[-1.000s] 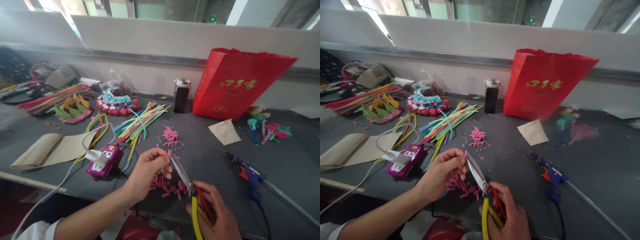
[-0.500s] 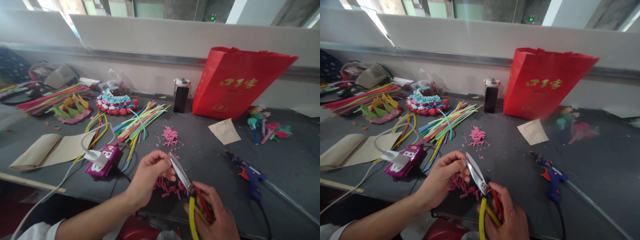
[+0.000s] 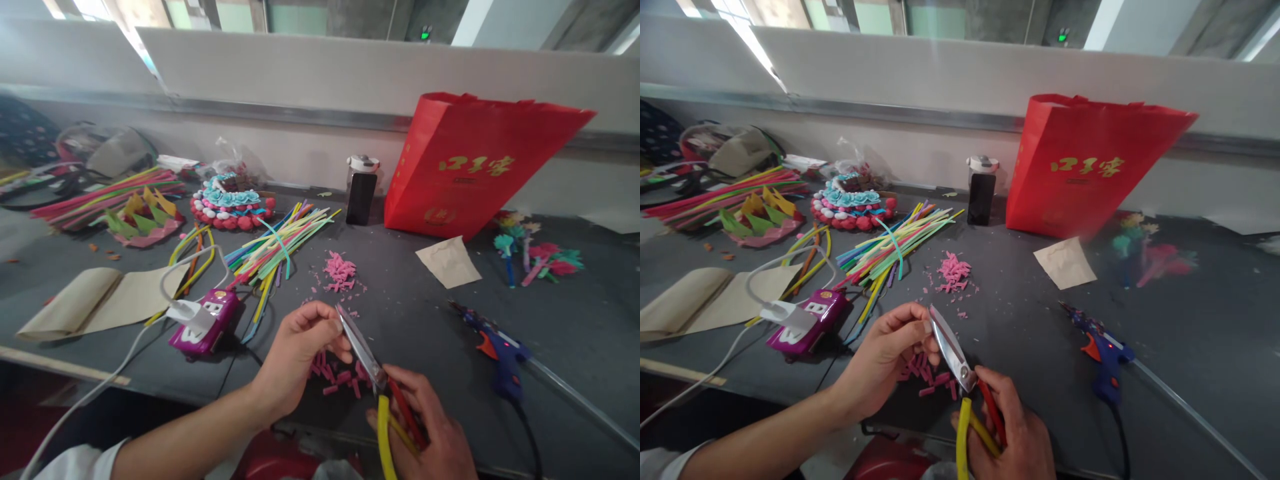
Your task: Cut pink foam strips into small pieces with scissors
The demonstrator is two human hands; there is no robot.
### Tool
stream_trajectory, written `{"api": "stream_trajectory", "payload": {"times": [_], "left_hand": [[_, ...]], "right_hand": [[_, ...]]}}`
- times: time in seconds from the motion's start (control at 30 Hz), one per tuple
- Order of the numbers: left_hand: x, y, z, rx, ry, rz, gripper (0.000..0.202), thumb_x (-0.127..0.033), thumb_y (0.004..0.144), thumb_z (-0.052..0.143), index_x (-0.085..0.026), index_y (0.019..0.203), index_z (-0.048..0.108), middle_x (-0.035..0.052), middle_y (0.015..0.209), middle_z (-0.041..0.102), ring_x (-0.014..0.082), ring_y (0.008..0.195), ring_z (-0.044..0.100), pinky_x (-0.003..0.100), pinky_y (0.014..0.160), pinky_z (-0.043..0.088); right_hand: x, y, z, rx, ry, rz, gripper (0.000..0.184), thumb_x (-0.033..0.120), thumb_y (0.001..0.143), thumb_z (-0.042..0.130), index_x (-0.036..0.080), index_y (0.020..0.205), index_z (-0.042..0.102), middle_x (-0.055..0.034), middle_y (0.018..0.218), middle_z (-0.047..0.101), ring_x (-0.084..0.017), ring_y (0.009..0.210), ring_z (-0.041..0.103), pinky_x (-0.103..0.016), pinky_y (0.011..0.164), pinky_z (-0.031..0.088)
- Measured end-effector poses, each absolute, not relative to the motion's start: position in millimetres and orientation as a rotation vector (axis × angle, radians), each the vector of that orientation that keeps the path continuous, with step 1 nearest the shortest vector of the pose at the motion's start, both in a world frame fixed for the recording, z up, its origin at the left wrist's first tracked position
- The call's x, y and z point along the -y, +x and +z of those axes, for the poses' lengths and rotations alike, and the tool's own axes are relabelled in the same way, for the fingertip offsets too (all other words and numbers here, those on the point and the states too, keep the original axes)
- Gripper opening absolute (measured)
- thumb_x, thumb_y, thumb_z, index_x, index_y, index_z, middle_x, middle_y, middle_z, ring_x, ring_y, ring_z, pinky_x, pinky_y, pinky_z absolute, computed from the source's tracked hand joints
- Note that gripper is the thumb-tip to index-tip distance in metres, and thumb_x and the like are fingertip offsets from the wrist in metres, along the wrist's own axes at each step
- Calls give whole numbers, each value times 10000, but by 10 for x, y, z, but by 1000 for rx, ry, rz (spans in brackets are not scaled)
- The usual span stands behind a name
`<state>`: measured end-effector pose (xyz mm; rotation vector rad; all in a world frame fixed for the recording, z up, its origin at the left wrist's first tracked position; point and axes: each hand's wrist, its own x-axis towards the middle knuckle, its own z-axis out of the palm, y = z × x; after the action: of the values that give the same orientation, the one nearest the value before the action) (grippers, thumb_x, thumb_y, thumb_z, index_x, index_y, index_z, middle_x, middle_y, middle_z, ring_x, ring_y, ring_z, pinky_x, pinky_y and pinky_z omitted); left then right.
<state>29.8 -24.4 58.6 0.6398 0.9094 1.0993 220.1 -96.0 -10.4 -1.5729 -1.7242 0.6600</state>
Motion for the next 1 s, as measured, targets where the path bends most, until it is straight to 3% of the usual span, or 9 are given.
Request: {"api": "stream_trajectory", "payload": {"times": [0.4,0.6,0.77,0.87,0.93,1.0], "left_hand": [[237,295,563,-913,646,1094,135,-227,754,717,-154,740,604,18,610,683,125,517,629,219,540,476],[236,289,547,-914,658,1084,133,-230,753,711,-156,735,602,17,608,676,127,519,624,221,542,466],[233,283,538,-904,685,1077,119,-226,769,690,-160,739,595,14,615,668,125,516,619,224,546,464],[182,274,534,-916,725,1050,160,-264,777,694,-155,726,588,16,608,661,117,507,612,216,543,460],[110,247,512,-958,808,1002,203,-331,795,685,-144,781,606,30,646,672,120,510,616,226,547,468],[16,196,474,-1032,920,952,311,-385,806,669,-135,984,618,55,758,700,129,516,625,249,548,481]], "right_hand": [[982,2144,-96,1634,-1527,730,375,517,834,580,268,1114,591,-11,857,777,-172,723,756,-169,507,530],[979,2111,12,1543,-1527,861,413,572,837,572,243,1086,586,5,701,741,-159,634,730,-169,535,529],[940,2130,94,1429,-1551,907,447,578,792,624,223,1061,588,-37,828,777,-170,696,735,-170,577,543],[921,2140,118,1385,-1556,898,449,569,767,651,222,1048,597,-38,838,781,-156,636,720,-164,561,536],[913,2143,130,1346,-1571,912,450,562,753,665,226,1045,600,-23,811,777,-144,611,709,-153,554,529],[908,2143,140,1299,-1581,942,453,551,738,682,231,1047,598,-11,801,772,-141,642,714,-140,585,529]]}}
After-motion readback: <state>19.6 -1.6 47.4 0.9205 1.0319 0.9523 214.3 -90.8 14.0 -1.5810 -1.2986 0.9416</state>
